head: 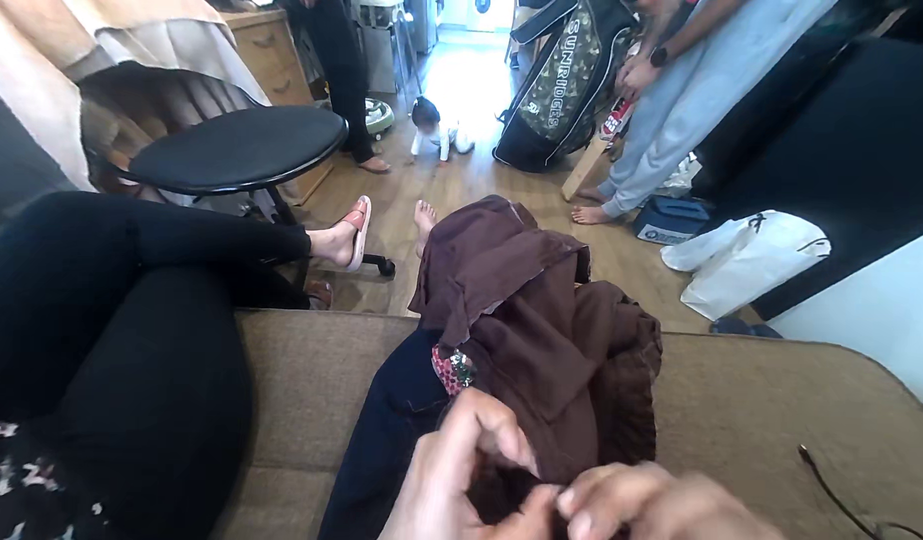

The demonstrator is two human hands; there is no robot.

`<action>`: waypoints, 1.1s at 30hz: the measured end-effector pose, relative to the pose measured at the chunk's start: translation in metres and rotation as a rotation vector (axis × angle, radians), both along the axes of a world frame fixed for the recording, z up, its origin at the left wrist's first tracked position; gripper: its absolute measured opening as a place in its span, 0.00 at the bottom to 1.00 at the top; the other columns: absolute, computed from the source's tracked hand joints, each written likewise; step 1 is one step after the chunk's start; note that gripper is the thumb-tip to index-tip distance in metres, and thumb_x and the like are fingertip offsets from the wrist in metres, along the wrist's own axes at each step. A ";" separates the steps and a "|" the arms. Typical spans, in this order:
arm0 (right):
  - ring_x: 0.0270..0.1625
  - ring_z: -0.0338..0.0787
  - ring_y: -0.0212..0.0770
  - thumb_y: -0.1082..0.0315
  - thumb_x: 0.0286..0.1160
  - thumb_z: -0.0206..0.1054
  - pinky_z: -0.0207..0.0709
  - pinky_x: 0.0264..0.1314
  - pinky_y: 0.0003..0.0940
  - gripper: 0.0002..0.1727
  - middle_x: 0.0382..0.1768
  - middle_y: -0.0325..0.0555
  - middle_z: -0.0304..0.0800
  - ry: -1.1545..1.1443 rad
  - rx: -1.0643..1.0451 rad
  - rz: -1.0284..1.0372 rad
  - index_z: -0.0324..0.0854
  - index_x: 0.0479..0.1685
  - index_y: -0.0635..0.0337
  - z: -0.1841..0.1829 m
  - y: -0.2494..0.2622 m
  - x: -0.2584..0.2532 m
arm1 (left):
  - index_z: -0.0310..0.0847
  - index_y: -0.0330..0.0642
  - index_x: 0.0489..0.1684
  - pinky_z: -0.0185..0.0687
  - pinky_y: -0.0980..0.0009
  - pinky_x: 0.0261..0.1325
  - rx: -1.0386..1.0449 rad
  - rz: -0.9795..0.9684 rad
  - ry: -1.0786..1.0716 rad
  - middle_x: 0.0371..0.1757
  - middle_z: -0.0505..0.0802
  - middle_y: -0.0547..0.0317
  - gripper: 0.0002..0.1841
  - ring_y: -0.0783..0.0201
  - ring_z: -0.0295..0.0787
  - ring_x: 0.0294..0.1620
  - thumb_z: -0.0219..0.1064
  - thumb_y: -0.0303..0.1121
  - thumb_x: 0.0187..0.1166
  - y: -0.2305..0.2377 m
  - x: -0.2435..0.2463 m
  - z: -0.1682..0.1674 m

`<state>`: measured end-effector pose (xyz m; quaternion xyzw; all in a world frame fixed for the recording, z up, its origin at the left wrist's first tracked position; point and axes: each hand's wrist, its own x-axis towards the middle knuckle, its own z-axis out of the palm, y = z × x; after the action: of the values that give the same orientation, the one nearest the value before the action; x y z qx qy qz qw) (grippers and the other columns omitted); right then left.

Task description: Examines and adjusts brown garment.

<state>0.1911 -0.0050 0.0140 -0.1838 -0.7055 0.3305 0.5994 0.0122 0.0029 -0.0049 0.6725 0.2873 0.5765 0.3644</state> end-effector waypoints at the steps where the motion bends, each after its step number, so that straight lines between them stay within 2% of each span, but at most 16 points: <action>1: 0.43 0.92 0.29 0.60 0.91 0.58 0.90 0.50 0.27 0.08 0.39 0.35 0.87 0.071 -0.089 0.030 0.79 0.44 0.50 0.000 0.004 0.001 | 0.68 0.42 0.49 0.88 0.80 0.47 -0.034 -0.026 -0.046 0.40 0.89 0.64 0.18 0.78 0.89 0.42 0.75 0.22 0.71 0.001 -0.002 0.000; 3: 0.32 0.87 0.23 0.56 0.91 0.58 0.84 0.33 0.20 0.08 0.37 0.27 0.85 0.142 -0.178 -0.001 0.81 0.47 0.43 0.003 0.013 0.012 | 0.70 0.42 0.49 0.89 0.79 0.45 -0.060 -0.030 -0.070 0.39 0.88 0.66 0.17 0.79 0.88 0.41 0.74 0.20 0.71 0.003 -0.006 0.001; 4: 0.30 0.85 0.21 0.56 0.90 0.59 0.81 0.29 0.16 0.07 0.38 0.25 0.84 0.157 -0.177 -0.035 0.82 0.48 0.41 0.006 0.017 0.021 | 0.71 0.41 0.48 0.88 0.79 0.44 -0.061 -0.013 -0.075 0.39 0.88 0.66 0.16 0.79 0.88 0.39 0.74 0.20 0.70 0.004 -0.008 0.001; 9: 0.28 0.82 0.18 0.60 0.89 0.61 0.75 0.27 0.11 0.05 0.37 0.24 0.85 0.144 -0.080 -0.223 0.81 0.43 0.43 0.020 0.026 0.065 | 0.72 0.49 0.49 0.91 0.80 0.45 -0.076 0.093 -0.178 0.41 0.90 0.75 0.19 0.81 0.90 0.41 0.74 0.20 0.67 0.007 -0.013 -0.001; 11: 0.29 0.83 0.18 0.61 0.88 0.61 0.76 0.28 0.11 0.05 0.37 0.24 0.85 0.140 -0.085 -0.212 0.81 0.44 0.44 0.022 0.024 0.065 | 0.72 0.50 0.50 0.91 0.80 0.46 -0.092 0.096 -0.209 0.42 0.90 0.75 0.20 0.80 0.90 0.41 0.74 0.19 0.66 0.007 -0.014 0.001; 16: 0.30 0.89 0.22 0.61 0.90 0.60 0.84 0.29 0.15 0.05 0.41 0.28 0.88 0.151 -0.135 -0.131 0.81 0.51 0.44 0.018 0.023 0.052 | 0.73 0.49 0.51 0.92 0.79 0.47 -0.117 0.063 -0.235 0.44 0.90 0.75 0.20 0.80 0.90 0.42 0.74 0.18 0.66 0.005 -0.014 0.006; 18: 0.29 0.86 0.19 0.61 0.90 0.60 0.81 0.27 0.12 0.08 0.43 0.23 0.89 0.074 -0.136 -0.175 0.80 0.58 0.36 0.015 0.021 0.047 | 0.73 0.48 0.52 0.92 0.79 0.47 -0.121 0.069 -0.240 0.44 0.90 0.74 0.20 0.79 0.91 0.42 0.74 0.18 0.67 0.004 -0.015 0.007; 19: 0.29 0.85 0.16 0.62 0.89 0.60 0.79 0.28 0.10 0.11 0.45 0.20 0.88 0.028 -0.124 -0.196 0.82 0.60 0.33 0.013 0.019 0.042 | 0.73 0.49 0.52 0.92 0.79 0.47 -0.121 0.069 -0.244 0.45 0.91 0.74 0.21 0.79 0.91 0.43 0.74 0.18 0.67 0.004 -0.015 0.007; 21: 0.35 0.81 0.13 0.64 0.89 0.61 0.75 0.36 0.07 0.10 0.46 0.22 0.84 -0.103 -0.094 -0.200 0.87 0.54 0.37 0.010 0.015 0.035 | 0.73 0.49 0.53 0.91 0.79 0.48 -0.119 0.054 -0.258 0.46 0.91 0.75 0.21 0.79 0.91 0.43 0.73 0.18 0.68 0.004 -0.014 0.007; 23: 0.42 0.80 0.14 0.64 0.91 0.58 0.74 0.45 0.07 0.09 0.47 0.30 0.81 -0.258 -0.070 -0.210 0.85 0.49 0.47 0.008 0.010 0.024 | 0.77 0.48 0.54 0.91 0.79 0.49 -0.105 0.021 -0.252 0.47 0.92 0.74 0.18 0.80 0.91 0.44 0.73 0.19 0.70 0.003 -0.013 0.008; 25: 0.46 0.80 0.17 0.62 0.91 0.57 0.75 0.49 0.09 0.10 0.48 0.39 0.80 -0.330 -0.057 -0.198 0.83 0.50 0.55 0.007 0.008 0.013 | 0.84 0.45 0.54 0.89 0.82 0.48 -0.074 -0.004 -0.192 0.49 0.93 0.72 0.13 0.81 0.90 0.44 0.72 0.23 0.75 0.004 -0.015 0.008; 26: 0.46 0.80 0.18 0.60 0.90 0.60 0.75 0.49 0.08 0.12 0.48 0.41 0.80 -0.347 -0.058 -0.189 0.83 0.51 0.58 0.006 0.008 0.008 | 0.87 0.43 0.54 0.89 0.82 0.47 -0.054 -0.012 -0.154 0.51 0.92 0.68 0.11 0.80 0.90 0.44 0.72 0.24 0.77 0.004 -0.016 0.007; 27: 0.43 0.80 0.19 0.58 0.86 0.65 0.74 0.44 0.08 0.14 0.48 0.44 0.80 -0.350 -0.054 -0.200 0.84 0.51 0.60 0.005 0.008 0.004 | 0.89 0.43 0.56 0.90 0.82 0.47 -0.036 -0.014 -0.118 0.53 0.91 0.64 0.11 0.79 0.90 0.44 0.72 0.25 0.78 0.003 -0.016 0.007; 29: 0.44 0.82 0.19 0.58 0.79 0.73 0.75 0.46 0.06 0.14 0.46 0.45 0.81 -0.363 -0.019 -0.288 0.85 0.47 0.62 0.002 0.009 -0.002 | 0.90 0.42 0.61 0.90 0.82 0.49 -0.015 -0.033 -0.073 0.58 0.90 0.59 0.15 0.78 0.90 0.47 0.72 0.25 0.78 0.001 -0.016 0.006; 31: 0.48 0.83 0.19 0.62 0.80 0.71 0.76 0.53 0.06 0.09 0.44 0.42 0.83 -0.391 0.030 -0.365 0.85 0.41 0.60 0.002 0.011 -0.001 | 0.88 0.42 0.67 0.91 0.80 0.51 -0.013 -0.064 -0.054 0.62 0.89 0.58 0.19 0.76 0.90 0.50 0.73 0.23 0.77 0.001 -0.015 0.005; 33: 0.50 0.82 0.18 0.62 0.84 0.67 0.74 0.55 0.07 0.09 0.44 0.39 0.82 -0.417 0.024 -0.357 0.83 0.40 0.57 0.006 0.014 0.007 | 0.86 0.42 0.69 0.92 0.79 0.52 -0.013 -0.076 -0.039 0.63 0.88 0.57 0.22 0.75 0.91 0.50 0.74 0.21 0.75 0.002 -0.017 0.004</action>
<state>0.1985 0.0087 0.0203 -0.3620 -0.7740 0.1662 0.4923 -0.0045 0.0048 -0.0005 0.6693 0.2580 0.5734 0.3959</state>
